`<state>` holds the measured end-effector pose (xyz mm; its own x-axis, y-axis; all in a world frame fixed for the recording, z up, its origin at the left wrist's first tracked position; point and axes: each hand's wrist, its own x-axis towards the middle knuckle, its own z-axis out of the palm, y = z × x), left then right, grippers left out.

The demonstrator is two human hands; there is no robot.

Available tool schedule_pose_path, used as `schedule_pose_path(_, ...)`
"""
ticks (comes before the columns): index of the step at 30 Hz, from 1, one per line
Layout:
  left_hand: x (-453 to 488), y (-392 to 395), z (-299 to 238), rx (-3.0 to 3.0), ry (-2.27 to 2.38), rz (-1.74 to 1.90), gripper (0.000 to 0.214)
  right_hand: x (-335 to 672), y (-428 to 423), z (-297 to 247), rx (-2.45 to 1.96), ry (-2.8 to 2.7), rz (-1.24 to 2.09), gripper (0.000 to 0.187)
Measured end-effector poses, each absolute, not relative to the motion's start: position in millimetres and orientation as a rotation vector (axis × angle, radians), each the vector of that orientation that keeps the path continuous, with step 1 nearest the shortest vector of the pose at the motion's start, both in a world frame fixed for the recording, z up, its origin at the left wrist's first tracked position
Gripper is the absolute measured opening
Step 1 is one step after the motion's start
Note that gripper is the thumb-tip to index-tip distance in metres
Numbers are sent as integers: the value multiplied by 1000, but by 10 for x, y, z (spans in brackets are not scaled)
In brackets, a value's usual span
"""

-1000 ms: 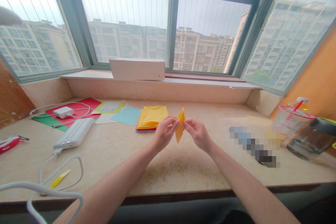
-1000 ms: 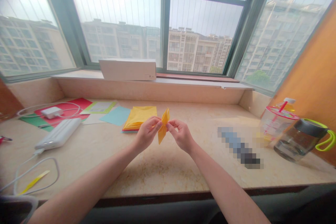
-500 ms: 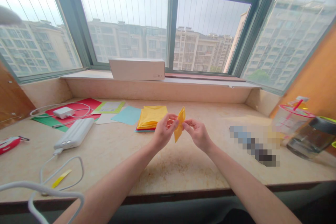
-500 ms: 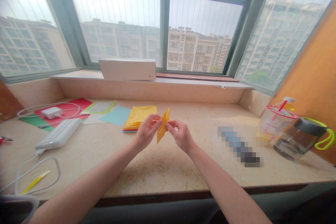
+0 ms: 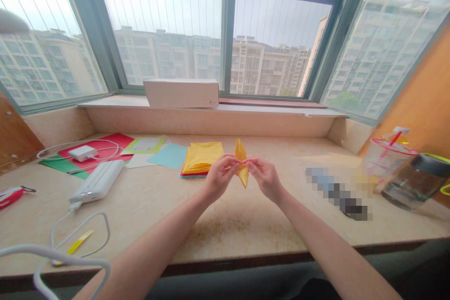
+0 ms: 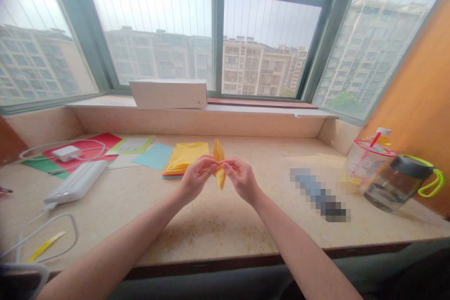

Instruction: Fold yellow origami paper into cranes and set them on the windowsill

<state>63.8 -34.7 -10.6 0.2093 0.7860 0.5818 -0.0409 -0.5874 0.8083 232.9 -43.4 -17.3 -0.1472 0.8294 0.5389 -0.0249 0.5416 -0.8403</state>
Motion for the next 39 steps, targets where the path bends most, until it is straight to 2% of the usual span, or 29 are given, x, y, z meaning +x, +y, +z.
schedule_pose_path(3, 649, -322, -131, 1664, 691, 1428, 22, 2299, -394, -216, -701, -1456, 906, 22)
schedule_pose_path(9, 666, -302, -173, 1501, 692, 1409, 47, 2256, -316, -288, -696, -1344, 830, 23)
schedule_pose_path(16, 707, -335, -210, 1633, 847, 1226, 31, 2256, -298, -307, -754, -1314, 753, 26)
schedule_pose_path(24, 700, -365, -171, 1664, 849, 1215, 23, 2274, -337, -178, -694, -1276, 1044, 49)
schedule_pose_path(28, 703, -388, -159, 1770, 882, 1171, 26, 2286, -350, -154, -745, -1397, 1129, 28)
schedule_pose_path(39, 762, -386, -266, 1634, 783, 1114, 31, 2237, -351, -163, -810, -1224, 974, 30)
